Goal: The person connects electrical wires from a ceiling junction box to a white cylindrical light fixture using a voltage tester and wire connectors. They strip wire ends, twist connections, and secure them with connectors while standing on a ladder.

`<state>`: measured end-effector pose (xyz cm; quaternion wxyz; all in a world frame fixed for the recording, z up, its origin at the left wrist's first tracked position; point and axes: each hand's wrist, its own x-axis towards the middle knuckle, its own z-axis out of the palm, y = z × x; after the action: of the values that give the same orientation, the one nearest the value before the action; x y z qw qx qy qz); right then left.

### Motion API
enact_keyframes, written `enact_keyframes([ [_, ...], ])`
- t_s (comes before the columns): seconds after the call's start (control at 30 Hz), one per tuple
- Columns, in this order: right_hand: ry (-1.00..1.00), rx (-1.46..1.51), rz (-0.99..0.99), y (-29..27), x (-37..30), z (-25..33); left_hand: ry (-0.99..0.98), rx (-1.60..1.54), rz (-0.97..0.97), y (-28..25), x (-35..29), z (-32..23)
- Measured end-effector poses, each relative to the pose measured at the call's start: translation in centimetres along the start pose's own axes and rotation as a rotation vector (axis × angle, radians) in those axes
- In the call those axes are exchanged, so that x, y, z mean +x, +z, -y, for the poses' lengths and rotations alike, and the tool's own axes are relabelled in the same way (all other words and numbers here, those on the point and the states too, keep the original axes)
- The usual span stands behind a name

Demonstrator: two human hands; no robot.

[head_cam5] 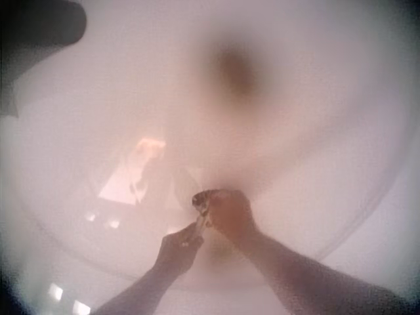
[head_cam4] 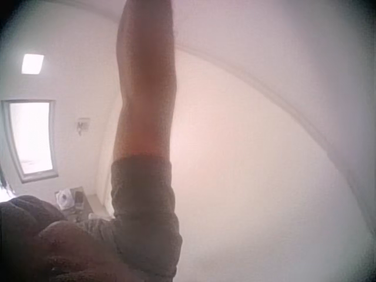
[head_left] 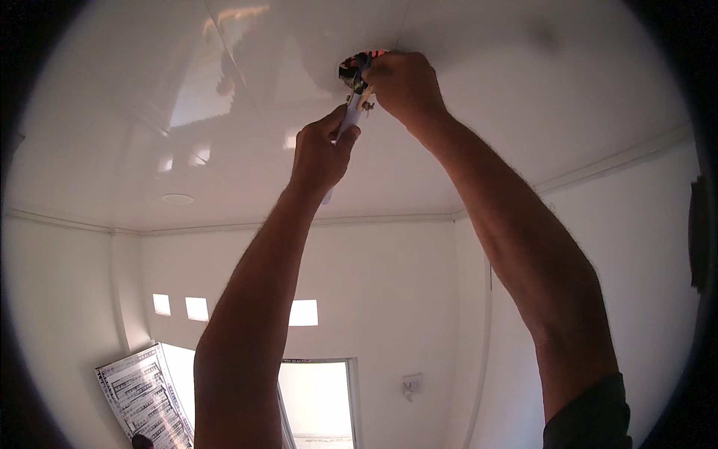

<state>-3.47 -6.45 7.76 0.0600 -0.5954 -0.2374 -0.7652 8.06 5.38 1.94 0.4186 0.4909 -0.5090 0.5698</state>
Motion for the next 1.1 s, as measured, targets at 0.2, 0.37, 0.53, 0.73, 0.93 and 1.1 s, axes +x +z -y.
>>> enact_keyframes([
  [0.2, 0.018, -0.112, 0.043, 0.1, 0.7, 0.4, 0.009, -0.047, 0.016, -0.2, 0.5, 0.2],
  [0.37, 0.037, 0.167, -0.193, 1.3, 0.2, 0.0, 0.052, -0.094, -0.036, 0.3, 0.1, 0.2],
  [0.53, 0.128, 0.159, -0.164, 2.1, 0.5, 0.1, 0.033, -0.091, -0.078, 0.4, 0.1, 0.2],
  [0.73, -0.165, -0.138, -0.174, 1.9, 0.3, -0.4, -0.104, -0.266, -0.036, 0.5, -0.1, 0.3],
  [0.93, -0.040, 0.012, -0.189, 1.3, 0.9, -0.1, -0.093, -0.237, -0.038, 0.5, 0.2, -0.4],
  [1.1, 0.071, 0.121, -0.129, 1.6, 0.7, 1.4, -0.110, -0.300, -0.035, 0.5, 0.6, 0.1],
])
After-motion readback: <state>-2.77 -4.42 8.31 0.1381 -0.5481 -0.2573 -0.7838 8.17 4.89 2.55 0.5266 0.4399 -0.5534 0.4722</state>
